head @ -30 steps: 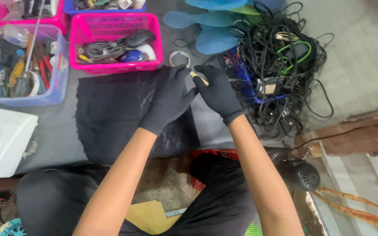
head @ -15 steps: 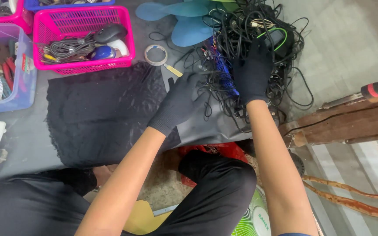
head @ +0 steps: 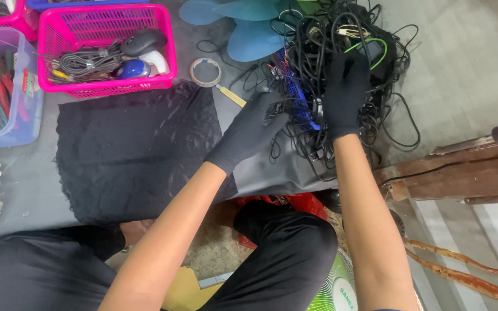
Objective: Sorting, untangling, and bundling electronic cables at a repair bench
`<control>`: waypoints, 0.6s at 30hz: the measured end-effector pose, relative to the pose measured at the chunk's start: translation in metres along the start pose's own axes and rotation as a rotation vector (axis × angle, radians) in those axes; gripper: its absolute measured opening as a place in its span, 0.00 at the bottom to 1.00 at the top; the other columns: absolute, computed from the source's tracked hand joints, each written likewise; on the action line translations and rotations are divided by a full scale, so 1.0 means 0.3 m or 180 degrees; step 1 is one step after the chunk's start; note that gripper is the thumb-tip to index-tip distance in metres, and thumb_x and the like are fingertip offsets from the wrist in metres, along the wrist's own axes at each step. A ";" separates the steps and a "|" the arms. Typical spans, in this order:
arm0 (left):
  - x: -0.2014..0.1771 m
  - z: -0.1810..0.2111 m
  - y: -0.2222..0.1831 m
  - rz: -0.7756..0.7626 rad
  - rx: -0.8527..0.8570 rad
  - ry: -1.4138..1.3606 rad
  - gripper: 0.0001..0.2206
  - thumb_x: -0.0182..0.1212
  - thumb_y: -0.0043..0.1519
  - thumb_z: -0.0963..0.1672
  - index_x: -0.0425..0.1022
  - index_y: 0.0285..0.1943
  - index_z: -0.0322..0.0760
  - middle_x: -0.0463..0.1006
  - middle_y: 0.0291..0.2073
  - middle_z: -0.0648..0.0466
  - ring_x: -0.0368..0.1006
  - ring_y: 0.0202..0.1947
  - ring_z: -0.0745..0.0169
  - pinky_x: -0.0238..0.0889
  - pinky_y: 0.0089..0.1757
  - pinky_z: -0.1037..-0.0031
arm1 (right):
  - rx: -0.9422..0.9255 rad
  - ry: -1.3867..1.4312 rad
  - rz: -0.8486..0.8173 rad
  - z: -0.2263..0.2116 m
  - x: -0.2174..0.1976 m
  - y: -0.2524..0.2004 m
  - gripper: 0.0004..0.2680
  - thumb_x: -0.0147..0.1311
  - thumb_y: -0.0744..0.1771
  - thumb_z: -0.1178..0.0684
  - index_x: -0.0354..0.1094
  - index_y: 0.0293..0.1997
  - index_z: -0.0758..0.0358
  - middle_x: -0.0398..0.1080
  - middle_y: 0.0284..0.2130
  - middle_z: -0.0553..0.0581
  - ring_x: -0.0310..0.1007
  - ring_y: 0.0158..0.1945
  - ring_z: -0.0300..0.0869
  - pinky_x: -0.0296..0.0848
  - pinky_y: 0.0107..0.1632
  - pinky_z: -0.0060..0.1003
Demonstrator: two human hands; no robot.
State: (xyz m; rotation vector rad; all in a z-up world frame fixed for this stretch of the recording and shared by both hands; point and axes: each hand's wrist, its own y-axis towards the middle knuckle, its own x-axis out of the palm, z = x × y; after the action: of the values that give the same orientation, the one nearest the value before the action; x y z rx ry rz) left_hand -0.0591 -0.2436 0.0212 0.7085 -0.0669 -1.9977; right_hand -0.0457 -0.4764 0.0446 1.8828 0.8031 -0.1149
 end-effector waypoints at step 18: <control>0.114 -0.235 0.177 0.0985 0.0785 0.2776 0.02 0.58 0.55 0.41 0.75 0.30 0.39 0.73 0.26 0.50 0.74 0.26 0.48 0.63 0.24 0.64 | -0.1365 -0.1897 -0.2062 -0.070 0.069 -0.190 0.23 0.60 0.63 0.45 0.64 0.63 0.61 0.69 0.53 0.67 0.70 0.55 0.62 0.68 0.53 0.53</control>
State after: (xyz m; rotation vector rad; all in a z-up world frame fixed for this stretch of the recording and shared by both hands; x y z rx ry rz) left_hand 0.0064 -0.2824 -0.0352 1.5676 0.0948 -1.2664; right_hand -0.0683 -0.4353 0.0008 1.0423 0.8931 -0.8007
